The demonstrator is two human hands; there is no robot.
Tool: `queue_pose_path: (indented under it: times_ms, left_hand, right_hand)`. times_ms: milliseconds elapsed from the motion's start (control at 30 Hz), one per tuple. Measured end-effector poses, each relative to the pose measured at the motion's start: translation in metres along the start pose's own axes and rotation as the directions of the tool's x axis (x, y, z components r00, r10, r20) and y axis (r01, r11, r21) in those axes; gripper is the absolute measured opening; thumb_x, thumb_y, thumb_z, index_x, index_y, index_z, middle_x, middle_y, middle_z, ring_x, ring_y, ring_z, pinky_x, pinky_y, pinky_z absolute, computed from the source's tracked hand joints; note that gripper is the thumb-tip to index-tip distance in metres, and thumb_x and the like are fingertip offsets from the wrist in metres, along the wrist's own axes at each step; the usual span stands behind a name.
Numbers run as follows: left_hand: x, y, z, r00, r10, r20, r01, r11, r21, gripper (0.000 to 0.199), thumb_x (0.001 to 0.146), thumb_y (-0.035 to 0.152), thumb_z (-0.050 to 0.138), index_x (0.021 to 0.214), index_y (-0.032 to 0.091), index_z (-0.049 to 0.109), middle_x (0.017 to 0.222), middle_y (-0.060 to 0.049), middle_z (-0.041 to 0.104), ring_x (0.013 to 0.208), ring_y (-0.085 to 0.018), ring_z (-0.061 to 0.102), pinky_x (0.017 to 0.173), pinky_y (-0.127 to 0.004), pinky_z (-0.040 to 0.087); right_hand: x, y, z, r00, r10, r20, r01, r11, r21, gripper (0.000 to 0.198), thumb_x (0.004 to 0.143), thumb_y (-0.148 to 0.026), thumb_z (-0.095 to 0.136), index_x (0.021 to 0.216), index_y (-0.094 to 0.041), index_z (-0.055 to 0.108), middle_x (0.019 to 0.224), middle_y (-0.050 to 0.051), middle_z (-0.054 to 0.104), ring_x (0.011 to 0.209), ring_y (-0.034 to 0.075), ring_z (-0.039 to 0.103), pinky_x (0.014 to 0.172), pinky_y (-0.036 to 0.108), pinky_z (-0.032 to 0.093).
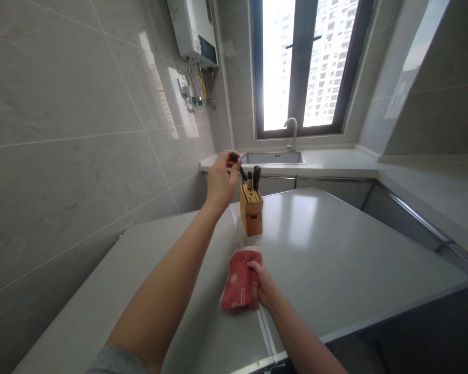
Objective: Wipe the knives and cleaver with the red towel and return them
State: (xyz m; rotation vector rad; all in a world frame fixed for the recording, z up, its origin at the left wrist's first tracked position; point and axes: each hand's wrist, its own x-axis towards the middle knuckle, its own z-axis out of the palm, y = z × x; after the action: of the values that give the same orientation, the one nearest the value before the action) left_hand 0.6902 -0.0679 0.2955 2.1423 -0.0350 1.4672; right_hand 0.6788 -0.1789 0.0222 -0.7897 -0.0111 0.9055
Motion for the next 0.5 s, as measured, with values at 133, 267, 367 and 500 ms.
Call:
queue_pose_path:
  times_ms: [133,267,367,500]
  left_hand:
    - [-0.014,0.006,-0.033,0.962,-0.158,-0.222,0.1,0.963,-0.252,0.017,0.083,0.033,0.062,0.089,0.018,0.057,0.082,-0.001,0.065,0.069,-0.011,0.065,0.063,-0.021,0.053]
    - [-0.066,-0.003,-0.058,0.818,-0.519,-0.246,0.306,0.756,-0.579,0.022,0.077,0.03,0.069,0.08,0.016,0.053,0.073,0.003,0.063,0.063,-0.01,0.068,0.068,-0.023,0.058]
    - [-0.124,-0.01,-0.065,0.559,-0.826,-0.069,0.491,0.397,-0.775,0.017,0.081,0.016,0.065,0.072,0.014,0.05,0.069,0.001,0.065,0.07,-0.011,0.071,0.071,-0.018,0.058]
    - [-0.207,-0.005,-0.062,0.205,-0.969,0.139,0.526,-0.011,-0.851,0.012,0.086,0.004,0.052,0.078,0.011,0.056,0.079,-0.007,0.069,0.074,-0.011,0.071,0.066,-0.014,0.058]
  right_hand:
    - [-0.003,-0.002,0.003,1.0,-0.005,-0.011,0.005,1.0,0.013,0.022,0.063,-0.019,0.064,0.085,-0.014,0.064,0.069,0.004,0.071,0.058,0.017,0.065,0.063,0.03,0.055]
    - [-0.006,-0.004,0.005,1.0,-0.001,-0.018,0.001,0.999,0.033,0.022,0.063,-0.018,0.066,0.084,-0.015,0.064,0.069,0.003,0.071,0.059,0.018,0.066,0.063,0.03,0.055]
    - [-0.01,-0.007,0.008,0.999,-0.02,-0.031,0.022,0.998,0.067,0.021,0.061,-0.016,0.068,0.082,-0.015,0.063,0.066,0.002,0.071,0.057,0.018,0.066,0.062,0.03,0.055]
    - [-0.023,-0.011,0.012,0.998,-0.06,-0.037,0.065,0.989,0.13,0.025,0.065,-0.02,0.071,0.088,-0.015,0.065,0.078,0.005,0.074,0.07,0.021,0.069,0.072,0.034,0.056]
